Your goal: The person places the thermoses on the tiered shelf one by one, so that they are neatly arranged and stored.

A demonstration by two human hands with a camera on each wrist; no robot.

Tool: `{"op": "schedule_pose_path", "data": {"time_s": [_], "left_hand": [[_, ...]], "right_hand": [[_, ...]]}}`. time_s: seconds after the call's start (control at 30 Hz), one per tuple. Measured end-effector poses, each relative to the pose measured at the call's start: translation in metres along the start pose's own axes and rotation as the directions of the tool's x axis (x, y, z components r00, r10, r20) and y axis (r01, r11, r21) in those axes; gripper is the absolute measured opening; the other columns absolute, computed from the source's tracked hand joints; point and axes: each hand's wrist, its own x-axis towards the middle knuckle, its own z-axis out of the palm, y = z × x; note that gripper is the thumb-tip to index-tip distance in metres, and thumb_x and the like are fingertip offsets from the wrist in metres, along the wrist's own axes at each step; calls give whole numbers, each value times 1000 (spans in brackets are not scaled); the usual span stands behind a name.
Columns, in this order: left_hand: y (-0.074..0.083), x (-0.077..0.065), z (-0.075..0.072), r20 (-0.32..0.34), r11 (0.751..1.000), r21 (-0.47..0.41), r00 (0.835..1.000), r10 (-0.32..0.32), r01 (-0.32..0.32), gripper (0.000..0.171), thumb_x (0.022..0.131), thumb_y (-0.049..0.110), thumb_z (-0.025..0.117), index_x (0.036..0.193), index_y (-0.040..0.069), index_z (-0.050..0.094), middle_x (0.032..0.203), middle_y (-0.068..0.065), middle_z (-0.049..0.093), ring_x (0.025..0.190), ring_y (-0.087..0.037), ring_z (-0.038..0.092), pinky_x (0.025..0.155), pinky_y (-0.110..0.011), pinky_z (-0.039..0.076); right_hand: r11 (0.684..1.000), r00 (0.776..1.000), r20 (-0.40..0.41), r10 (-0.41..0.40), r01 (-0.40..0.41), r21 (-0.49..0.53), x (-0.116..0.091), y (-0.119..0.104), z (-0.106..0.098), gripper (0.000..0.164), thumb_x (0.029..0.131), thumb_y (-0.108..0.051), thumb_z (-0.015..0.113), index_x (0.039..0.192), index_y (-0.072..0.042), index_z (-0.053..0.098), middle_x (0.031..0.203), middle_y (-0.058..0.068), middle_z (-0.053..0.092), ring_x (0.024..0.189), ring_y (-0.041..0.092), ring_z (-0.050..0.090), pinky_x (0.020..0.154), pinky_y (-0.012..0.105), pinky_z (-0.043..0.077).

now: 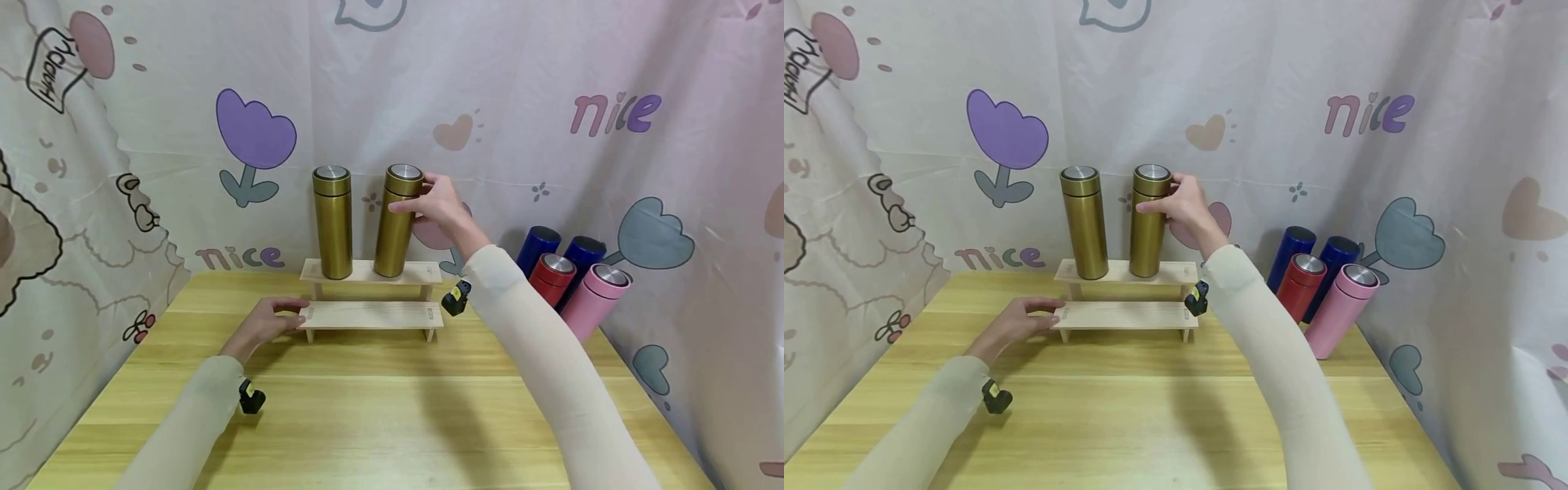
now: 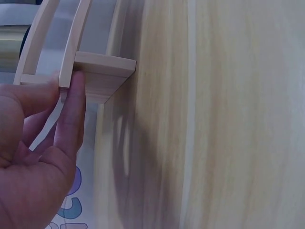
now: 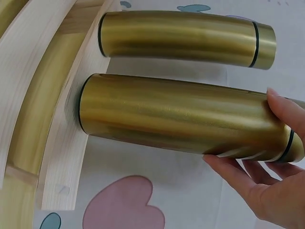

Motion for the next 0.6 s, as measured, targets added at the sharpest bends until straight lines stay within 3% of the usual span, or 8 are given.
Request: {"op": "schedule_pose_path", "data": {"time_s": [0.43, 0.6], "left_hand": [[0, 0, 1, 16, 999, -54, 1000, 1, 0, 46, 97, 10, 70, 141, 0, 61, 145, -29, 55, 105, -18, 65, 85, -22, 61], [-1, 0, 1, 13, 999, -44, 1000, 8, -7, 46, 97, 11, 70, 140, 0, 61, 143, -28, 57, 106, -19, 64, 86, -23, 61]], "right_hand": [[1000, 1000, 9, -25, 25, -4, 4, -2, 23, 65, 78, -10, 90, 135, -10, 59, 137, 13, 65, 114, 29, 66, 93, 48, 62], [997, 999, 10, -35, 34, 70, 4, 1, 28, 63, 77, -4, 90, 132, -10, 61, 133, 13, 66, 114, 29, 65, 94, 50, 60]]}}
